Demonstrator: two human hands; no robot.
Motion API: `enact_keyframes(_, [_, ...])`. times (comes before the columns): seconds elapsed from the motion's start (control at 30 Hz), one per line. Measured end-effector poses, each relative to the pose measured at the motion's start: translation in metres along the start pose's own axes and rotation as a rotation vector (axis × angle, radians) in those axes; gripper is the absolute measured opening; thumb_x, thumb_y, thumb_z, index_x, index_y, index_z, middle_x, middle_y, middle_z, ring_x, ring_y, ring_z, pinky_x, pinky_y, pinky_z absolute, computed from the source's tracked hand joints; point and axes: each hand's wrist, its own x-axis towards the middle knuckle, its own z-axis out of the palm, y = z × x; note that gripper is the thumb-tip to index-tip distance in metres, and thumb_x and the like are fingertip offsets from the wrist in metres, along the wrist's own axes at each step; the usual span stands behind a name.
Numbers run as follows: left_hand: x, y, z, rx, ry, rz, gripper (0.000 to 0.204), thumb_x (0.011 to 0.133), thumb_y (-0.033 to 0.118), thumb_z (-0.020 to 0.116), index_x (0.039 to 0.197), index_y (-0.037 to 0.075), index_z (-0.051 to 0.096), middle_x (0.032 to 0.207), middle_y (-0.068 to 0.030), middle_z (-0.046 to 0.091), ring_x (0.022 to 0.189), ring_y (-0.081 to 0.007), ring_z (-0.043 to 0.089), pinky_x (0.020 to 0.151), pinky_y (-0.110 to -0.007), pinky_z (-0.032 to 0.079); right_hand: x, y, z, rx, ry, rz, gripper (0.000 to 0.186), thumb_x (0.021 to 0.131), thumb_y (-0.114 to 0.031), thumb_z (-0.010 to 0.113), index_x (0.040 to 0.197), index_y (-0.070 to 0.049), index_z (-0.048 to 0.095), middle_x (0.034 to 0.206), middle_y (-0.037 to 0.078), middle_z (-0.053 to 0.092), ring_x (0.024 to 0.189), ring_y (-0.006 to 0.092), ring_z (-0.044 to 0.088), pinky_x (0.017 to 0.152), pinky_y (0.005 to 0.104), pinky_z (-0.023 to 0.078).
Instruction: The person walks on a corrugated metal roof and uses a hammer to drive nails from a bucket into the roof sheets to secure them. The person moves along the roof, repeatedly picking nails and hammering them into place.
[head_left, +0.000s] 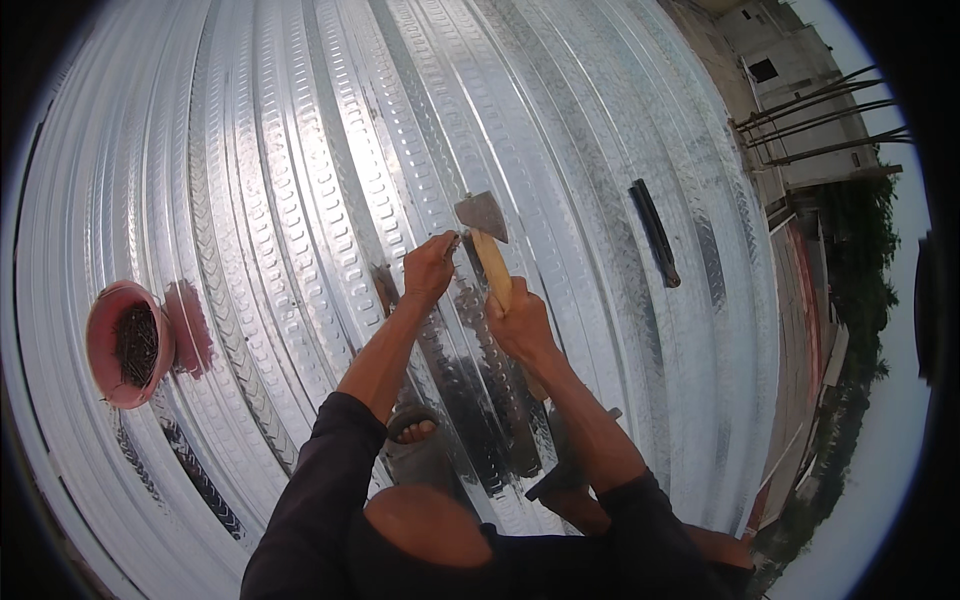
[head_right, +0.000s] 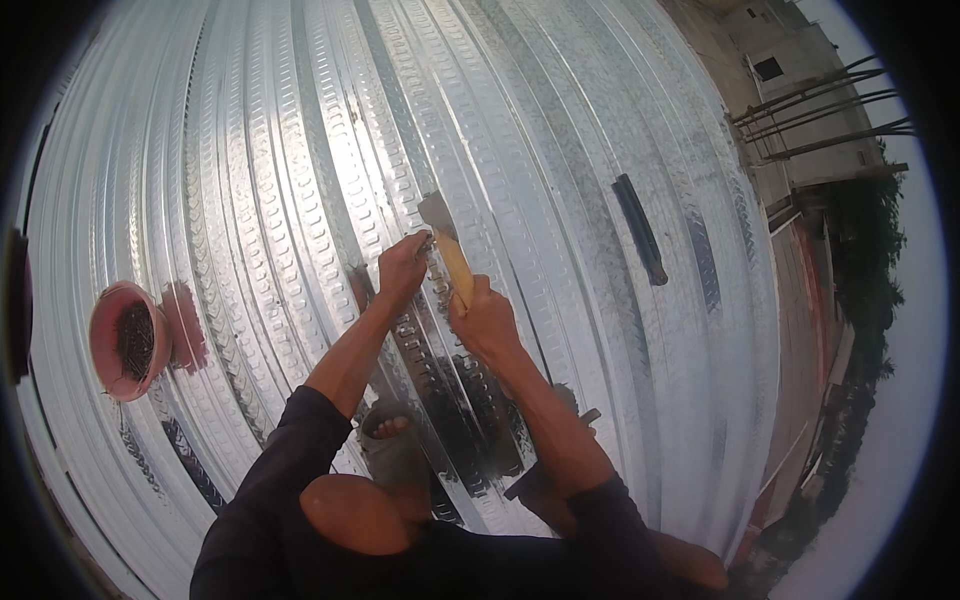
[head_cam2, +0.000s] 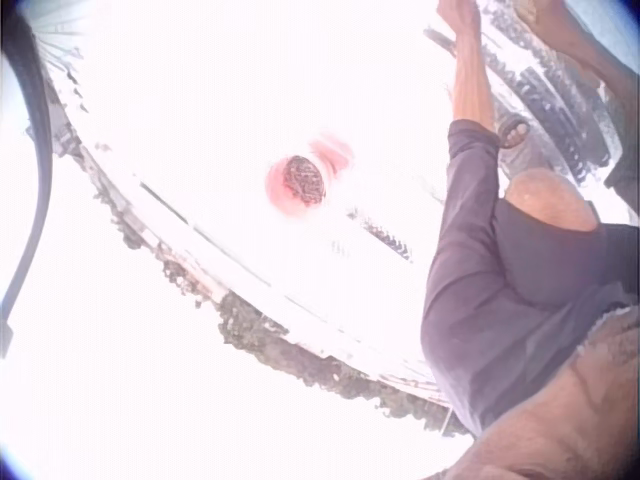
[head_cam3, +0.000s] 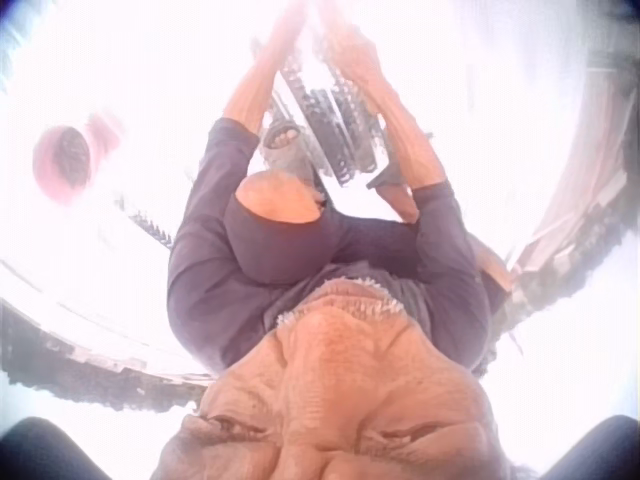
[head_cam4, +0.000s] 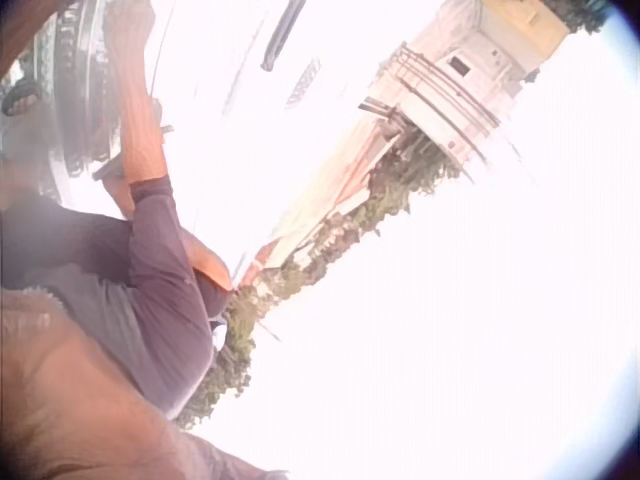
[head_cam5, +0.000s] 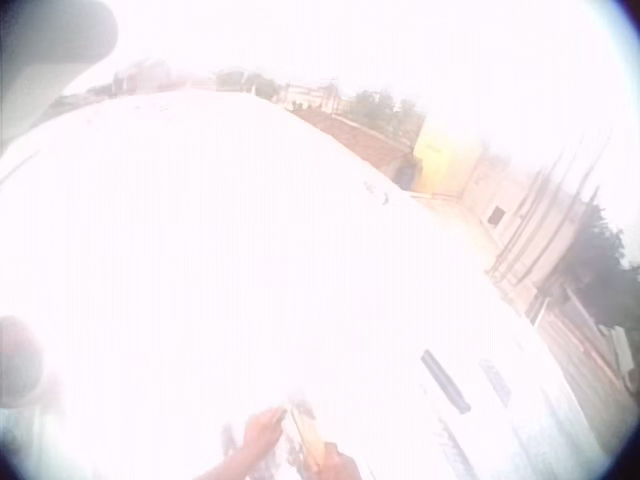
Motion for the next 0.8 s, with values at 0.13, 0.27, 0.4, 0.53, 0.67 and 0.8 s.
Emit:
enact_keyframes(0.13, [0.000, -0.013, -0.011, 0.004, 0.044, 0.030, 0.031, 0.086, 0.002, 0.064, 0.114, 0.013, 0.070, 0.098, -0.0106, 0.074, 0.085, -0.0344, 0.073, 0.072, -0.044, 0.059, 0.008, 0.002, 0.020, 0.086, -0.024, -0.033, 0.038, 0.095, -0.029, 0.068, 0.098, 0.007, 0.057, 0.077, 0.029, 0.068, 0.069, 0.0453, 0.070, 0.067, 0.0522, 0.055])
enact_keyframes(0.27, [-0.002, -0.008, -0.012, 0.004, 0.060, 0.025, 0.026, 0.091, 0.006, 0.065, 0.116, 0.013, 0.069, 0.097, -0.0100, 0.074, 0.082, -0.0348, 0.072, 0.069, -0.044, 0.058, 0.016, -0.061, -0.062, 0.390, 0.256, -0.218, 0.031, 0.095, -0.019, 0.072, 0.101, 0.008, 0.057, 0.070, 0.022, 0.067, 0.063, 0.0394, 0.071, 0.056, 0.0432, 0.054])
enact_keyframes(0.4, [-0.004, -0.010, -0.016, 0.023, 0.001, 0.020, 0.022, 0.094, 0.010, 0.066, 0.115, 0.014, 0.070, 0.096, -0.0105, 0.074, 0.082, -0.0349, 0.072, 0.068, -0.044, 0.057, 0.009, -0.074, -0.072, 0.612, 0.521, -0.343, 0.027, 0.096, -0.014, 0.072, 0.103, 0.005, 0.055, 0.068, 0.015, 0.065, 0.058, 0.0237, 0.069, 0.052, 0.0341, 0.052])
enact_keyframes(0.53, [0.004, 0.004, 0.001, -0.009, -0.027, 0.001, 0.024, 0.092, 0.009, 0.066, 0.115, 0.015, 0.070, 0.098, -0.0110, 0.074, 0.083, -0.0348, 0.072, 0.068, -0.045, 0.057, 0.001, 0.019, 0.015, -0.108, 0.034, -0.025, 0.038, 0.096, -0.025, 0.069, 0.107, 0.008, 0.056, 0.076, 0.027, 0.068, 0.070, 0.0362, 0.072, 0.066, 0.0438, 0.057])
enact_keyframes(0.67, [-0.009, -0.013, -0.015, 0.013, -0.065, -0.060, 0.026, 0.092, 0.008, 0.065, 0.116, 0.014, 0.071, 0.104, -0.0120, 0.075, 0.090, -0.0349, 0.073, 0.076, -0.045, 0.059, 0.007, 0.020, 0.028, 0.012, -0.054, 0.068, 0.042, 0.095, -0.031, 0.067, 0.106, 0.009, 0.059, 0.080, 0.030, 0.068, 0.074, 0.0463, 0.070, 0.071, 0.0488, 0.056])
enact_keyframes(0.8, [0.006, -0.007, -0.034, 0.014, 0.017, -0.091, 0.022, 0.097, 0.009, 0.061, 0.116, 0.013, 0.070, 0.107, -0.0139, 0.075, 0.093, -0.0361, 0.073, 0.080, -0.046, 0.058, 0.020, -0.039, -0.059, 0.270, 0.164, -0.025, 0.033, 0.099, -0.025, 0.067, 0.103, 0.006, 0.060, 0.073, 0.015, 0.068, 0.061, 0.0240, 0.069, 0.060, 0.0393, 0.055])
